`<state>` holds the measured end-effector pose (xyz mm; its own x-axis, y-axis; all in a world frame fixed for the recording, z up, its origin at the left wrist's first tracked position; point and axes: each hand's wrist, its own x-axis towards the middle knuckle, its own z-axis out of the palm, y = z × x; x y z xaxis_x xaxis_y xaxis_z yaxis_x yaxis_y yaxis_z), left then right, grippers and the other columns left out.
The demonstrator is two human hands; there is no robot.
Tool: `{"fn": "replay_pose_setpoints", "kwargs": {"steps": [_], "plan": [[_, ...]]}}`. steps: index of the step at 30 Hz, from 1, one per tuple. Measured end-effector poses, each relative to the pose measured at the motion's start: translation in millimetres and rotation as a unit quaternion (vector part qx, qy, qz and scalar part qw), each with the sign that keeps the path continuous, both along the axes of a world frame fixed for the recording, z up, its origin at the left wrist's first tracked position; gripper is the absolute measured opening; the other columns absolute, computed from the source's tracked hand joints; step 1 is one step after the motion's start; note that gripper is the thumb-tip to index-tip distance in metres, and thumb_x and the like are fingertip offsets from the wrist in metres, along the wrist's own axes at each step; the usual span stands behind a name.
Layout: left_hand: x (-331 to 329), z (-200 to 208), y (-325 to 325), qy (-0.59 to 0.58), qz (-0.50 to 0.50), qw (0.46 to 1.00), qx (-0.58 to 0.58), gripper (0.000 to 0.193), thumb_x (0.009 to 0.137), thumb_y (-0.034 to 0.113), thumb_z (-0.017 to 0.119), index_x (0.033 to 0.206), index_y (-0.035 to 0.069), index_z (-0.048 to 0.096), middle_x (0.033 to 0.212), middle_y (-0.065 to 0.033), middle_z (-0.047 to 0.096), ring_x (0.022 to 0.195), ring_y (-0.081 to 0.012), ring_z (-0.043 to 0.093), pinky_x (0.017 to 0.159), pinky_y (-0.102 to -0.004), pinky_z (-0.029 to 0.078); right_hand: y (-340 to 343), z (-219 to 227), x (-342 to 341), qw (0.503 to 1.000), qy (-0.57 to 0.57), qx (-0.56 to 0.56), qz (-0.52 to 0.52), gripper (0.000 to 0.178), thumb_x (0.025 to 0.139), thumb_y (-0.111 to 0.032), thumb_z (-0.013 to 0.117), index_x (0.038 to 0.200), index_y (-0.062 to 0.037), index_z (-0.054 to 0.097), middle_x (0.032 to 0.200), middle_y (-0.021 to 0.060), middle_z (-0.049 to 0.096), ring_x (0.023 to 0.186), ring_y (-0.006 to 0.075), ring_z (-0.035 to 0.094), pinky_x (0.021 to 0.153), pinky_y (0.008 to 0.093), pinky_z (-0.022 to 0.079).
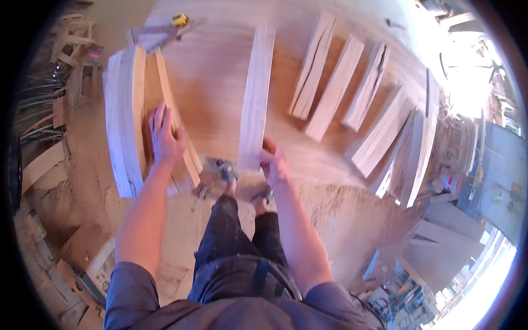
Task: The person sorts and arranges wooden planks on a workbench, picking them up, inspecting them, and placing them in organized stacks. The person uses a pencil to mark some planks during the process.
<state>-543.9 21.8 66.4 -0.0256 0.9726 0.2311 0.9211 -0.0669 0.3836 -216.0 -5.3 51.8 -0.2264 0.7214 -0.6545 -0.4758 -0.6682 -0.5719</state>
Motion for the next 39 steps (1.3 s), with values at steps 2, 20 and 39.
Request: {"fn": "replay_pose_setpoints", "kwargs": {"steps": [2,20,39], "plan": [[0.8,1.5,6.5,0.016,0.006,1.0,-0.002,0.063,0.078,0.004,0.074,0.137,-0.003,0.056,0.159,-0.0203,0.041,0.144,-0.0458,0.037,0.121,-0.0528,0.035,-0.2,-0.7,-1.7,0.999,0.025,0.001,-0.029,0.064,0.081,-0.005,0.066,0.144,0.0044,0.056,0.123,0.0093,0.071,0.106,0.0174,0.069,0.09,0.03,0.056],[5.0,0.6,9.5,0.001,0.004,1.0,-0.013,0.045,0.08,0.002,0.066,0.125,-0.003,0.064,0.161,-0.0199,0.039,0.145,-0.0452,0.036,0.121,-0.053,0.034,-3.1,18.0,-28.8,0.897,0.398,-0.007,-0.192,0.09,0.079,-0.031,0.073,0.151,0.0096,0.038,0.125,0.0223,0.061,0.103,0.0345,0.064,0.089,0.0463,0.06],[3.1,4.8,9.5,-0.024,0.011,0.999,-0.025,0.042,0.078,-0.001,0.063,0.12,-0.006,0.065,0.164,-0.0221,0.035,0.147,-0.0487,0.033,0.12,-0.0565,0.034,-1.8,20.0,-36.8,0.886,0.418,0.006,-0.199,0.09,0.076,-0.038,0.07,0.147,0.0112,0.044,0.114,0.0223,0.064,0.088,0.0323,0.064,0.081,0.0444,0.059]]}}
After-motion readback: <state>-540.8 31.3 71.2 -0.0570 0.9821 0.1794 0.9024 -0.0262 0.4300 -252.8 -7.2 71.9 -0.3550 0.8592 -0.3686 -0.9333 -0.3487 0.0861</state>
